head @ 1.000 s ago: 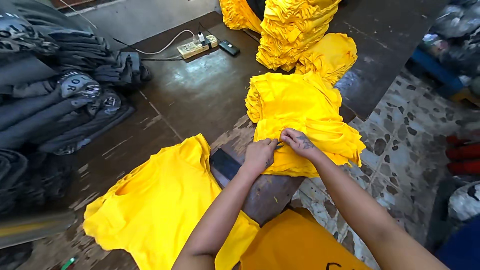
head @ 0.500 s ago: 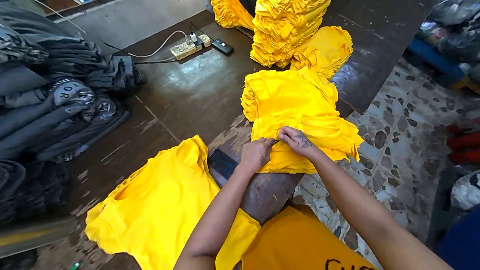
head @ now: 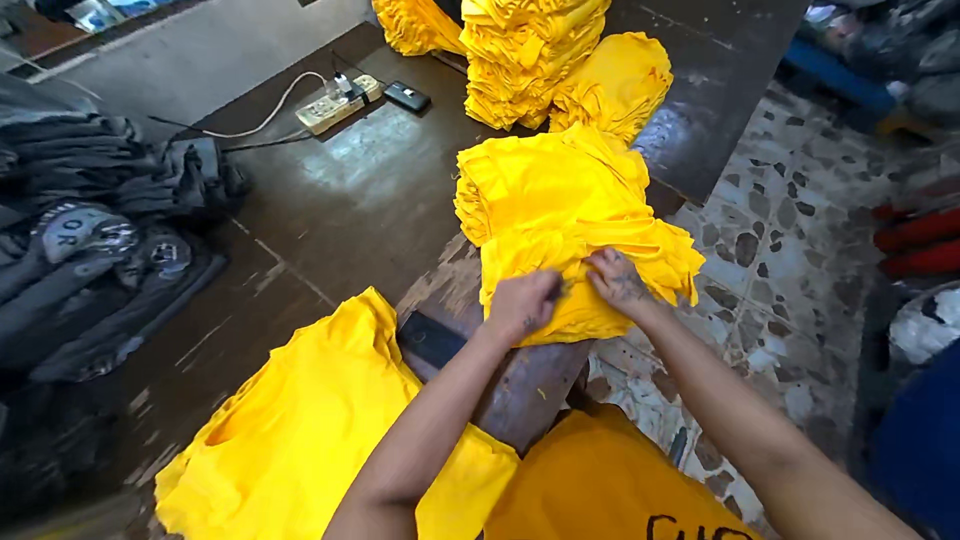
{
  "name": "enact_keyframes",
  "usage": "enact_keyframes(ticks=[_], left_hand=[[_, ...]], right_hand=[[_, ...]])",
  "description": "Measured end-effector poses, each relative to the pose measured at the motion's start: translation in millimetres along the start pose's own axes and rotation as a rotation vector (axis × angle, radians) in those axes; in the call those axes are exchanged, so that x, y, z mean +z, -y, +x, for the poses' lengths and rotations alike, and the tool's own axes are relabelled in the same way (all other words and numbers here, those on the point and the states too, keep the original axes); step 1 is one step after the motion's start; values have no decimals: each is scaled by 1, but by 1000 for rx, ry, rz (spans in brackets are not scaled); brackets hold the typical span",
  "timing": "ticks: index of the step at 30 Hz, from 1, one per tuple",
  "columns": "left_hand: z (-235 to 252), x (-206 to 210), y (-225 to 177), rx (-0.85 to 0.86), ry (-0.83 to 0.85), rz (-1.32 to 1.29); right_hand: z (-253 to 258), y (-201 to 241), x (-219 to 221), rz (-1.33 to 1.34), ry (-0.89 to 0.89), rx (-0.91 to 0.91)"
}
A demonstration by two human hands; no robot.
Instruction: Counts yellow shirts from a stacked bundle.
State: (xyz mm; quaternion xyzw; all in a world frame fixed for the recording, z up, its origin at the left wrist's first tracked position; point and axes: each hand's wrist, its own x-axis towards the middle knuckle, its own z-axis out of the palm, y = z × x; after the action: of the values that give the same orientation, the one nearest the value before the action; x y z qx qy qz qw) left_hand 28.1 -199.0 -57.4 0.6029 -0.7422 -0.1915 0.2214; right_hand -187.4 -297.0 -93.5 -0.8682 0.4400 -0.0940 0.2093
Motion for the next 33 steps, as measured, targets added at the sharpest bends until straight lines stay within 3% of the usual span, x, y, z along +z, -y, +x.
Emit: enact_keyframes(ticks=[2, 4, 7, 10, 13, 15, 18, 23, 27, 33], left_hand=[[-3, -1, -4, 6, 300, 13], [-3, 7, 12, -193, 468, -21], [-5, 6, 28, -306, 381, -230], [0, -3, 34, -270, 285, -370], [9, -7, 44, -355, 274, -484], [12, -8, 43, -431, 283, -529], [14, -7, 39, -450, 315, -498], [13, -6, 35, -514, 291, -539], [13, -5, 37, -558, 301, -602], [11, -7, 37, -576, 324, -693]], right_hand=[[19, -4, -11, -1, 69, -2], [28, -11, -16, 50, 132, -33], [24, -15, -19, 219, 131, -44], [-11, 1, -15, 304, -59, -70], [-39, 10, 8, 168, -159, -121], [-39, -8, 24, 53, -164, -122], [-28, -35, 26, 14, -314, -128], [-33, 3, 17, 91, -388, -172], [-37, 41, 36, 105, -231, -149], [-14, 42, 35, 155, -88, -56]])
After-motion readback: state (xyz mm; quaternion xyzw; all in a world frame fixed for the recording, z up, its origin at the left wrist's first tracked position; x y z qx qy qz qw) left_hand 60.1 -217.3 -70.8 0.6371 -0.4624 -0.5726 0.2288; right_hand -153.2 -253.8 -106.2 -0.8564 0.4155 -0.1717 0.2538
